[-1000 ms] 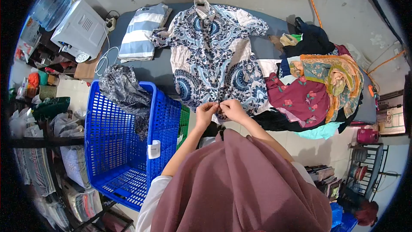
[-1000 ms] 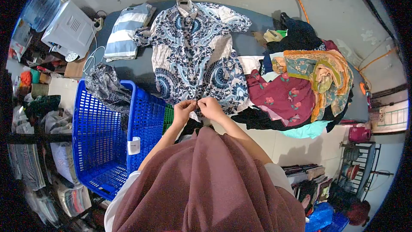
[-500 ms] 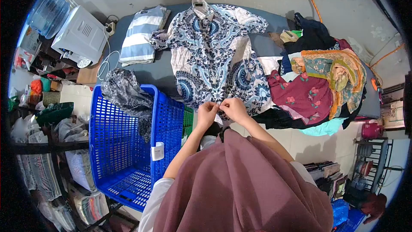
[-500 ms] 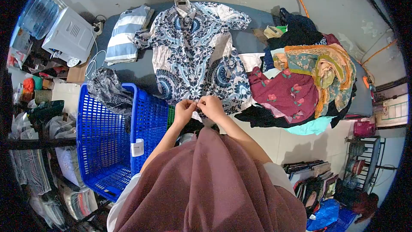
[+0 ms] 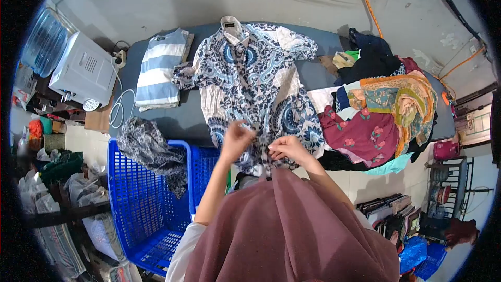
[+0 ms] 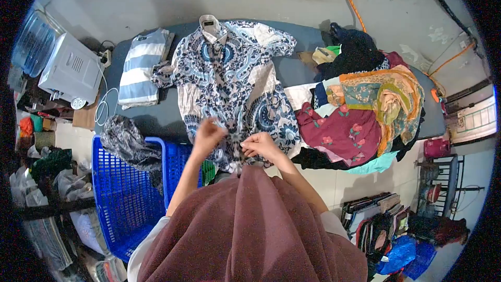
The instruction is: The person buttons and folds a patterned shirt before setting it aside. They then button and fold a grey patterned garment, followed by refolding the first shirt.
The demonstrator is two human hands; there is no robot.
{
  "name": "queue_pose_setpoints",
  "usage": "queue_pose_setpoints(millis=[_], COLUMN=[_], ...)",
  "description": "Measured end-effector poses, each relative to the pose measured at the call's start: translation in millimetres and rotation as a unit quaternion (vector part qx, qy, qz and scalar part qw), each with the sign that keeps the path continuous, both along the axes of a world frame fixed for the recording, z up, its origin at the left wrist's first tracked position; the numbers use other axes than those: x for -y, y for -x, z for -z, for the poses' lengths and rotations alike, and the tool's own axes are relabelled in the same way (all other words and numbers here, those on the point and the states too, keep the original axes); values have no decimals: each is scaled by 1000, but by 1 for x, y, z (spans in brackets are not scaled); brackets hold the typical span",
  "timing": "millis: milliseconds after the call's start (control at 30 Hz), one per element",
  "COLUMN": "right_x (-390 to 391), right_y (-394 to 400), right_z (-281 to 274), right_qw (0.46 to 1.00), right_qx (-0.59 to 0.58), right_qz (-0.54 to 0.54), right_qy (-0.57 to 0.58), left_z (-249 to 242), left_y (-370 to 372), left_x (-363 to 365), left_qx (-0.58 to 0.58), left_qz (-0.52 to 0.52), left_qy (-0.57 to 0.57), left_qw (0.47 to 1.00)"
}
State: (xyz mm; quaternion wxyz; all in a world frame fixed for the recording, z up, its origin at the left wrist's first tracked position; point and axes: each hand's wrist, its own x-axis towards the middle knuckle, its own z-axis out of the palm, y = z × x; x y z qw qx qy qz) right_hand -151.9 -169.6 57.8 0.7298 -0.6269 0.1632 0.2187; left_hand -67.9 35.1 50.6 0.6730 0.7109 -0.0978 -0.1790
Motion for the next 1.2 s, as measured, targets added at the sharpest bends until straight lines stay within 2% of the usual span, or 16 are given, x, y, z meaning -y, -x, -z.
queue_pose_setpoints(millis=[100,133,200,367,433,467,500,567,667,767,867,1000,1067,1133,1167,1200], right_x=[5,8,19,47,56,57,56,58,77,128,206,257,305,397,421,430], right_y=[-15,-18,-24,-33,-30,-27,-24,-14,15,55,94,83,81,108,114,115], right_z=[-4,-5,15,6,-27,-39,-43,-47,-56,-71,-114,-270,-323,-320,-318,-306], right_qw=[994,988,973,941,951,942,928,891,885,831,654,456,382,466,493,461], right_qx=[33,44,115,164,103,68,126,201,184,172,239,341,322,210,23,-6], right_qz=[22,36,75,210,274,327,345,359,418,504,575,660,674,552,529,518], right_qy=[105,143,185,208,98,42,-60,-189,-88,163,430,490,544,659,690,720], left_z=[32,17,30,-5,-48,-83,-152,-144,-156,-178,-180,-219,-196,-172,-156,-141], left_y=[-88,-105,-144,-163,-131,-105,-78,-41,-15,-27,-42,-29,-17,-16,-12,-7], left_x=[-21,-24,-22,36,77,89,96,107,124,121,117,156,193,212,217,219], left_qx=[101,104,3,-144,-101,-88,-150,45,171,65,39,-107,51,110,61,13], left_qz=[-324,-384,-405,-61,109,260,399,634,830,814,724,468,295,242,235,223], left_qy=[-98,-290,-367,10,-64,-24,-158,-47,-100,29,189,170,249,158,152,149], left_qw=[935,870,838,988,987,961,891,770,522,577,663,860,921,951,958,963])
